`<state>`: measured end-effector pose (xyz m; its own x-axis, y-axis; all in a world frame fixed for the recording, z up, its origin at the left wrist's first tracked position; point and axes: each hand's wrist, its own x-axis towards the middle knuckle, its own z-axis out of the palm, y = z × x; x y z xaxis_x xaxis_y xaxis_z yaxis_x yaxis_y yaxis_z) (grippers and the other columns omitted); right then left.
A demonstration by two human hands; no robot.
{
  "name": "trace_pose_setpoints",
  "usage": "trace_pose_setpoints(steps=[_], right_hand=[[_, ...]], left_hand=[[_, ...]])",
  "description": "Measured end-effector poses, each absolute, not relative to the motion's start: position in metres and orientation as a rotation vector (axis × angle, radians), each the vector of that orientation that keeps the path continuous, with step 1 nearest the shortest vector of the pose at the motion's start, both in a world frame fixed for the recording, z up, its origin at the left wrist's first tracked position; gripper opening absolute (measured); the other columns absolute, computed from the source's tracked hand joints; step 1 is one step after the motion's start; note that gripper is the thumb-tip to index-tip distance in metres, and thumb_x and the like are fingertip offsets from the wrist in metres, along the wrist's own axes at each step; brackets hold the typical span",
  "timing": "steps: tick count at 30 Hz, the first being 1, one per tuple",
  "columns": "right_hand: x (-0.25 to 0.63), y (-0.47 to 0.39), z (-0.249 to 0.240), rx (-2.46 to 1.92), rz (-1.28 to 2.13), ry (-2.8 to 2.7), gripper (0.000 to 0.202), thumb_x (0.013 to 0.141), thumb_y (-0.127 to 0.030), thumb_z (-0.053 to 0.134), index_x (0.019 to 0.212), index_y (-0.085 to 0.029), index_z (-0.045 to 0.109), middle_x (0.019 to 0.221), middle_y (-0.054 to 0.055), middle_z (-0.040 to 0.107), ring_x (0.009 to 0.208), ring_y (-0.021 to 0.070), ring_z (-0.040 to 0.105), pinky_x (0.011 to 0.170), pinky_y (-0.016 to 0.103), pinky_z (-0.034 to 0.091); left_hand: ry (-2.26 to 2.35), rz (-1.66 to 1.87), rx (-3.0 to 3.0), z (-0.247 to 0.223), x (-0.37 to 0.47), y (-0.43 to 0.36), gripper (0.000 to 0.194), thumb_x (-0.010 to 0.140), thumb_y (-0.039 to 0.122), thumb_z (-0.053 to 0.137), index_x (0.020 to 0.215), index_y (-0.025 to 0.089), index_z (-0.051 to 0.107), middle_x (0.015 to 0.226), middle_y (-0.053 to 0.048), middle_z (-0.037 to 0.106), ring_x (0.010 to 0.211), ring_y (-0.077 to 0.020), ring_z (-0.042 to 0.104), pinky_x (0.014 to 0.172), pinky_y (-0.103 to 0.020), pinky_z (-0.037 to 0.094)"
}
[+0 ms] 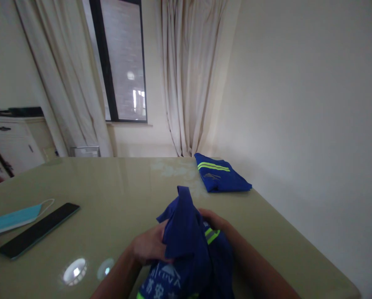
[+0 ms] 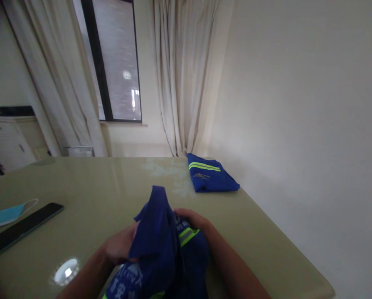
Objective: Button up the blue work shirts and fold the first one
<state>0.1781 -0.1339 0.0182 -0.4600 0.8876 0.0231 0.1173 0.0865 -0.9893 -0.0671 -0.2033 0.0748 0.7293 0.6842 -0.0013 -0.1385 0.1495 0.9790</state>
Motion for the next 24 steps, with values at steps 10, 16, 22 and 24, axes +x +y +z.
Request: trace_pose_setpoints(steps=[10,16,22,24], right_hand=[[0.213,-0.138,0.071,-0.819,1.531,-1.346,0.026,0.062,-0.029,0.074,0.086,-0.018,0.074,0.071,-0.001,0.072,0.056,0.0136,0.062,0.057,0.024,0.049],[0.187,-0.124,0.150,-0.930,0.374,-1.777,0.017,0.081,-0.023,0.064,0.092,-0.021,0.077,0.089,0.003,0.074,0.079,0.0195,0.066,0.076,0.032,0.053],[0.159,-0.045,0.179,-1.001,0.038,-1.601,0.040,0.090,-0.026,0.055,0.128,-0.018,0.065,0.119,0.012,0.068,0.095,0.0220,0.066,0.092,0.040,0.053],[0.168,-0.031,0.155,-1.079,0.139,-1.625,0.047,0.089,-0.029,0.059,0.135,-0.019,0.060,0.124,0.013,0.066,0.092,0.0211,0.067,0.091,0.040,0.055]], left_hand=[[1.590,0.626,2.043,0.117,-0.158,-0.194,0.021,0.076,0.033,0.062,0.090,0.026,0.077,0.092,-0.003,0.079,0.096,-0.0324,0.070,0.090,-0.041,0.052],[2.505,0.956,2.174,0.160,-0.157,-0.169,0.024,0.092,0.039,0.054,0.084,0.025,0.072,0.085,-0.008,0.068,0.093,-0.0331,0.066,0.084,-0.045,0.050],[2.214,1.798,2.264,0.186,-0.105,-0.104,0.046,0.095,0.017,0.046,0.141,0.013,0.051,0.145,-0.021,0.046,0.138,-0.0347,0.041,0.113,-0.050,0.036],[2.103,1.662,2.317,0.171,-0.092,-0.110,0.051,0.096,0.019,0.047,0.147,0.014,0.047,0.151,-0.021,0.044,0.141,-0.0355,0.039,0.117,-0.054,0.031]])
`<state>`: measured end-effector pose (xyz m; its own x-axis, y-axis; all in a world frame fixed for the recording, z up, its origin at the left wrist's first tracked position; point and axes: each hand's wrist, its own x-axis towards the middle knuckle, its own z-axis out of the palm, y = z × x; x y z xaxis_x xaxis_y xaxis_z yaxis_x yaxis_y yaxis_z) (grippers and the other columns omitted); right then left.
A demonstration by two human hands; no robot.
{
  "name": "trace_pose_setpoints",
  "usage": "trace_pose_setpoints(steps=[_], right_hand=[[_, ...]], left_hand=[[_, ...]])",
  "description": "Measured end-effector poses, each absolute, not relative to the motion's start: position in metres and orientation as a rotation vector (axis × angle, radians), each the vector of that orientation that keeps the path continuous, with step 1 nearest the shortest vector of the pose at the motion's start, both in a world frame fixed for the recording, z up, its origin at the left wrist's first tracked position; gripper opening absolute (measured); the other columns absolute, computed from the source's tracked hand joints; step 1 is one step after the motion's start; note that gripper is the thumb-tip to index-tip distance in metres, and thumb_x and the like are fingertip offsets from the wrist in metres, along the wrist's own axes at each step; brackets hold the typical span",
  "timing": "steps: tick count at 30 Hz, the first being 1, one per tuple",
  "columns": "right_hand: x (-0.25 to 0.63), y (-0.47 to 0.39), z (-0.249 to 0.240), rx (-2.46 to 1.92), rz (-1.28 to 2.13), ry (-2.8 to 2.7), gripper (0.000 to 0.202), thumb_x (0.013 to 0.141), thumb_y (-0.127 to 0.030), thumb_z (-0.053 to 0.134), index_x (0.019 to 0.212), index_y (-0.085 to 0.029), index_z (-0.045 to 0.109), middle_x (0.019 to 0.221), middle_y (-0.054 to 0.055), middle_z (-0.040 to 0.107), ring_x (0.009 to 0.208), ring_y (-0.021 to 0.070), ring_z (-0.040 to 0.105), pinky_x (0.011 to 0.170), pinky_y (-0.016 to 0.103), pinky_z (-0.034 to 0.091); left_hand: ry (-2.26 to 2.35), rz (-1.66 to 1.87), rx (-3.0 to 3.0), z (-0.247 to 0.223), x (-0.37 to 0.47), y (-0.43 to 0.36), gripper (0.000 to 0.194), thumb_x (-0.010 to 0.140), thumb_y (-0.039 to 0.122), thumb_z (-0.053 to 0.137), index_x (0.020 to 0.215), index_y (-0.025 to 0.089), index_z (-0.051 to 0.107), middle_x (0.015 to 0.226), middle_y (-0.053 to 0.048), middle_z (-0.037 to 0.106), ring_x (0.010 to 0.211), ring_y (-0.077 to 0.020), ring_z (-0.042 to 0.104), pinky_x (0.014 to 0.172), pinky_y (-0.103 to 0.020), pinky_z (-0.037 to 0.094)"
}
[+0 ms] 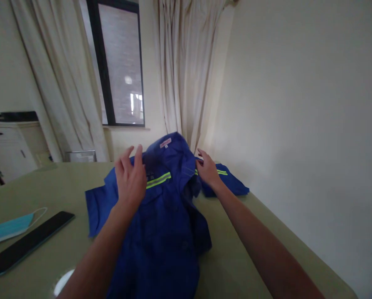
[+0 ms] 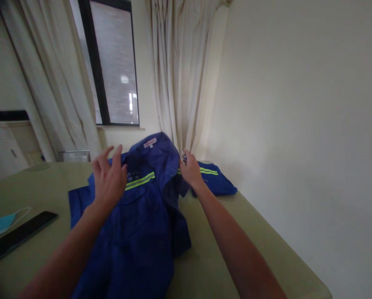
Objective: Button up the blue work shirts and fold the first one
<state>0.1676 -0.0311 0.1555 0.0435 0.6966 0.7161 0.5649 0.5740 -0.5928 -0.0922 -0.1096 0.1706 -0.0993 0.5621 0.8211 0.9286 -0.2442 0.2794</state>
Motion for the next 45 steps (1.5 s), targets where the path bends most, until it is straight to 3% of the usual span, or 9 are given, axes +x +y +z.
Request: trace_pose_setpoints(steps=[4,7,11,19,26,32,38,41,45], right_hand=[[0.199,-0.058,0.082,-1.207,0.336,-1.686,0.033,0.090,-0.038,0.059,0.114,-0.020,0.070,0.114,0.012,0.070,0.092,0.0225,0.069,0.090,0.040,0.056],[0.216,-0.109,0.032,-1.278,0.520,-1.722,0.037,0.096,-0.048,0.052,0.109,-0.019,0.072,0.107,0.011,0.073,0.100,0.0259,0.069,0.090,0.040,0.055],[0.216,-0.171,0.004,-1.346,0.628,-1.919,0.050,0.099,-0.057,0.049,0.131,-0.023,0.065,0.134,0.013,0.065,0.125,0.0296,0.059,0.109,0.047,0.044],[0.174,-0.193,0.014,-1.501,0.491,-2.333,0.080,0.082,-0.061,0.072,0.149,-0.022,0.051,0.158,0.012,0.044,0.144,0.0336,0.039,0.121,0.047,0.026],[0.133,-0.161,0.002,-1.462,0.345,-2.209,0.065,0.087,-0.049,0.069,0.143,-0.021,0.053,0.145,0.013,0.055,0.131,0.0309,0.050,0.113,0.041,0.036],[0.094,-0.115,0.016,-1.559,0.200,-2.250,0.019,0.095,-0.027,0.055,0.107,-0.018,0.067,0.117,0.012,0.067,0.112,0.0266,0.059,0.093,0.035,0.042],[0.085,-0.093,0.093,-1.393,0.230,-1.905,0.018,0.099,-0.033,0.053,0.090,-0.020,0.061,0.080,0.004,0.065,0.077,0.0192,0.059,0.068,0.027,0.033],[0.085,-0.079,0.134,-1.229,0.251,-1.787,0.025,0.097,-0.035,0.055,0.077,-0.021,0.055,0.069,-0.002,0.057,0.071,0.0161,0.053,0.066,0.026,0.030],[0.083,-0.054,0.152,-1.147,0.311,-1.761,0.028,0.095,-0.033,0.054,0.070,-0.020,0.054,0.065,-0.004,0.052,0.068,0.0140,0.049,0.065,0.025,0.031]], left_hand=[[-1.752,-0.946,-2.638,0.096,-0.084,-0.170,0.042,0.099,0.041,0.048,0.135,0.025,0.063,0.129,-0.012,0.069,0.120,-0.0313,0.062,0.107,-0.045,0.046],[-1.775,-0.572,-2.957,0.027,-0.100,-0.211,0.073,0.088,0.063,0.059,0.154,0.037,0.041,0.155,-0.008,0.050,0.141,-0.0393,0.047,0.117,-0.056,0.036],[-1.717,-0.443,-2.935,-0.017,-0.139,-0.196,0.072,0.093,0.064,0.051,0.157,0.038,0.031,0.167,-0.006,0.025,0.153,-0.0386,0.024,0.123,-0.060,0.023],[-1.742,-0.830,-2.655,0.019,-0.135,-0.144,0.046,0.102,0.038,0.036,0.137,0.022,0.061,0.137,-0.010,0.066,0.128,-0.0261,0.060,0.114,-0.045,0.045],[-2.017,-0.330,-2.330,-0.005,-0.144,-0.241,0.064,0.086,0.053,0.057,0.144,0.028,0.056,0.149,-0.013,0.056,0.135,-0.0419,0.050,0.107,-0.063,0.041],[-2.182,-0.549,-2.385,-0.003,-0.178,-0.218,0.049,0.095,0.028,0.033,0.134,0.024,0.063,0.127,-0.009,0.073,0.115,-0.0279,0.069,0.099,-0.042,0.053],[-2.127,-1.394,-2.146,0.060,-0.219,-0.177,0.053,0.088,0.063,0.049,0.119,0.023,0.064,0.099,-0.002,0.079,0.093,-0.0263,0.075,0.077,-0.032,0.059],[-2.171,-1.157,-1.946,0.084,-0.224,-0.168,0.051,0.094,0.059,0.043,0.124,0.024,0.062,0.097,-0.005,0.078,0.085,-0.0280,0.074,0.074,-0.035,0.057],[-1.857,-0.812,-1.788,0.082,-0.190,-0.161,0.044,0.101,0.038,0.034,0.131,0.021,0.061,0.129,-0.016,0.067,0.112,-0.0356,0.065,0.095,-0.050,0.049]])
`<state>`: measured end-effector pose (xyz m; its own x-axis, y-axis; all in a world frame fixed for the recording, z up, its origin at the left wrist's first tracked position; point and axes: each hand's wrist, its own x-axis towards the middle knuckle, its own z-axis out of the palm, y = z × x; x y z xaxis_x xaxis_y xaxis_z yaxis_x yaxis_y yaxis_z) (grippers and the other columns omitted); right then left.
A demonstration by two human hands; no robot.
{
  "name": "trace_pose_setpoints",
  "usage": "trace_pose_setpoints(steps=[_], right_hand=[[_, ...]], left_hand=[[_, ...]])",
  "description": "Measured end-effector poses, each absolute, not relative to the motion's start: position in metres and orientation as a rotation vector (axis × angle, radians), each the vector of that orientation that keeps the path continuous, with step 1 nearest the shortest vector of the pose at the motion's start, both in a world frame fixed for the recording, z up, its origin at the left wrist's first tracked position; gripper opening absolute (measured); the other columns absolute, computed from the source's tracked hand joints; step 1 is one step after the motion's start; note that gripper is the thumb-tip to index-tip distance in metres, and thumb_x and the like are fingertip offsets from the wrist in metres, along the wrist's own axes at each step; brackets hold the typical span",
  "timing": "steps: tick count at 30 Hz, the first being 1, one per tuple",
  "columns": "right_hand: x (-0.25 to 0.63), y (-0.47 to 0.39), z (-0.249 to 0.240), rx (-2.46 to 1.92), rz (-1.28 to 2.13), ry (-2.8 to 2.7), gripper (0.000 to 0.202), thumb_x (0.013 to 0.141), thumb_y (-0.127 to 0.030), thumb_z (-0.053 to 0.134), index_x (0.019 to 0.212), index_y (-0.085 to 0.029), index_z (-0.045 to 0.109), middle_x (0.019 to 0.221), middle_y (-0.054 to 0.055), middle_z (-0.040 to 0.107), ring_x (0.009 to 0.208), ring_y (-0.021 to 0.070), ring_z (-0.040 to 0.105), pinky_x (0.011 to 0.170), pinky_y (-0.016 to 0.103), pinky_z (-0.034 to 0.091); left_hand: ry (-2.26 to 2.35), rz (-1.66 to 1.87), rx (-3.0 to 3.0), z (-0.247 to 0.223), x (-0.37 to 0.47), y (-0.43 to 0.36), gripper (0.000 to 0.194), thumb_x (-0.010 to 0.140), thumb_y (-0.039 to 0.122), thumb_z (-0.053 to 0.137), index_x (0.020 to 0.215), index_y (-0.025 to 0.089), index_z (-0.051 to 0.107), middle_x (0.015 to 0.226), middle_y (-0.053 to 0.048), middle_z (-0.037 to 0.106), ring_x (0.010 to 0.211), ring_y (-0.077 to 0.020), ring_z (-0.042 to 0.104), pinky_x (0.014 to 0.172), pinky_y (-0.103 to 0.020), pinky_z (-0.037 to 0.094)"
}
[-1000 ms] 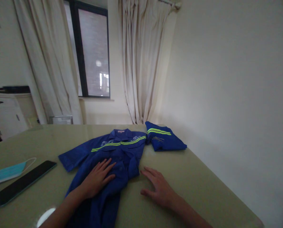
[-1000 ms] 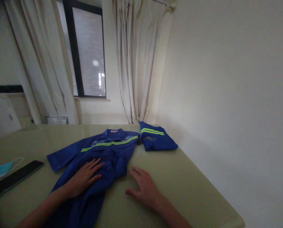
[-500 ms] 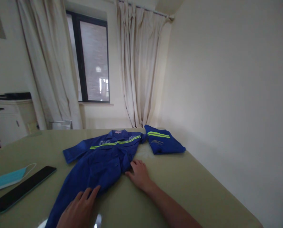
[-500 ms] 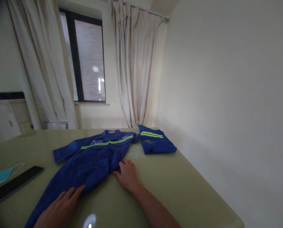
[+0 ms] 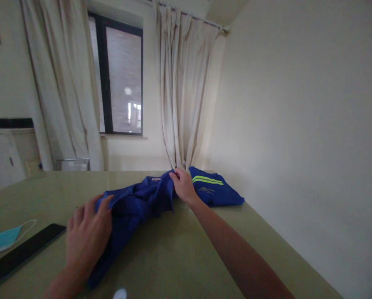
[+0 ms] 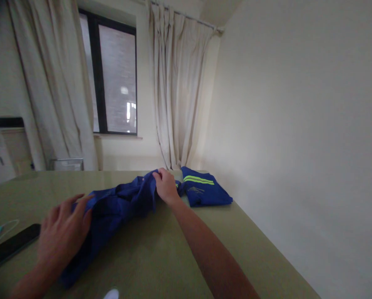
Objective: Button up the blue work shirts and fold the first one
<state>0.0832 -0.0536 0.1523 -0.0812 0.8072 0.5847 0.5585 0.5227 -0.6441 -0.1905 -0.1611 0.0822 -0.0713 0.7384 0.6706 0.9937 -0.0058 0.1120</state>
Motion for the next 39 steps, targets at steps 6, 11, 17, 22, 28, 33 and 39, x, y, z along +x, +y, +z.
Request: trace_pose_setpoints(steps=[6,11,17,22,28,33,39], right_hand=[[0.090,-0.045,0.114,-1.061,0.580,-1.818,0.019,0.089,-0.028,0.057,0.097,-0.018,0.071,0.083,0.002,0.073,0.079,0.0190,0.066,0.074,0.028,0.050],[0.125,-0.083,0.052,-1.145,0.626,-1.748,0.062,0.079,-0.048,0.076,0.132,-0.020,0.063,0.132,0.013,0.067,0.122,0.0308,0.061,0.107,0.046,0.045],[0.151,-0.123,0.013,-1.075,0.951,-1.724,0.040,0.081,-0.047,0.073,0.111,-0.021,0.075,0.113,0.010,0.075,0.104,0.0310,0.070,0.097,0.049,0.053],[0.159,-0.119,0.067,-0.905,1.192,-1.126,0.043,0.080,-0.055,0.072,0.104,-0.020,0.073,0.102,0.007,0.078,0.096,0.0282,0.072,0.090,0.045,0.057],[0.218,-0.133,0.133,-0.853,1.212,-0.865,0.045,0.079,-0.056,0.074,0.102,-0.018,0.073,0.097,0.008,0.078,0.094,0.0282,0.074,0.086,0.042,0.060],[0.271,-0.171,0.105,-0.948,1.191,-0.740,0.044,0.074,-0.054,0.078,0.102,-0.019,0.076,0.100,0.010,0.079,0.101,0.0328,0.073,0.089,0.047,0.060],[0.305,-0.225,0.017,-1.049,1.065,-0.834,0.063,0.062,-0.064,0.083,0.114,-0.029,0.075,0.131,0.012,0.069,0.123,0.0370,0.063,0.106,0.054,0.049]], left_hand=[[-1.594,-0.572,-2.370,0.033,-0.124,-0.140,0.047,0.092,0.040,0.060,0.137,0.024,0.060,0.136,-0.012,0.065,0.121,-0.0303,0.060,0.100,-0.043,0.046],[-1.684,-0.518,-2.337,0.012,-0.123,-0.126,0.030,0.099,0.028,0.048,0.118,0.024,0.071,0.117,-0.010,0.073,0.107,-0.0285,0.066,0.088,-0.042,0.047],[-1.490,-0.898,-2.263,0.054,-0.114,-0.134,0.032,0.103,0.032,0.043,0.107,0.025,0.074,0.106,-0.007,0.076,0.103,-0.0254,0.066,0.100,-0.043,0.039],[-1.480,-0.966,-2.235,0.096,-0.080,-0.156,0.042,0.105,0.041,0.038,0.090,0.020,0.072,0.090,-0.010,0.071,0.096,-0.0266,0.064,0.098,-0.044,0.040],[-1.654,-1.116,-3.046,0.118,-0.057,-0.224,0.039,0.097,0.054,0.050,0.125,0.031,0.064,0.108,-0.004,0.074,0.096,-0.0214,0.068,0.084,-0.031,0.054],[-1.668,-0.968,-3.284,0.104,-0.080,-0.252,0.052,0.094,0.058,0.050,0.143,0.042,0.054,0.137,0.000,0.067,0.121,-0.0265,0.065,0.107,-0.040,0.051],[-2.136,-0.374,-2.683,0.029,-0.117,-0.220,0.062,0.092,0.056,0.045,0.144,0.024,0.058,0.147,-0.012,0.059,0.137,-0.0364,0.053,0.114,-0.057,0.041]])
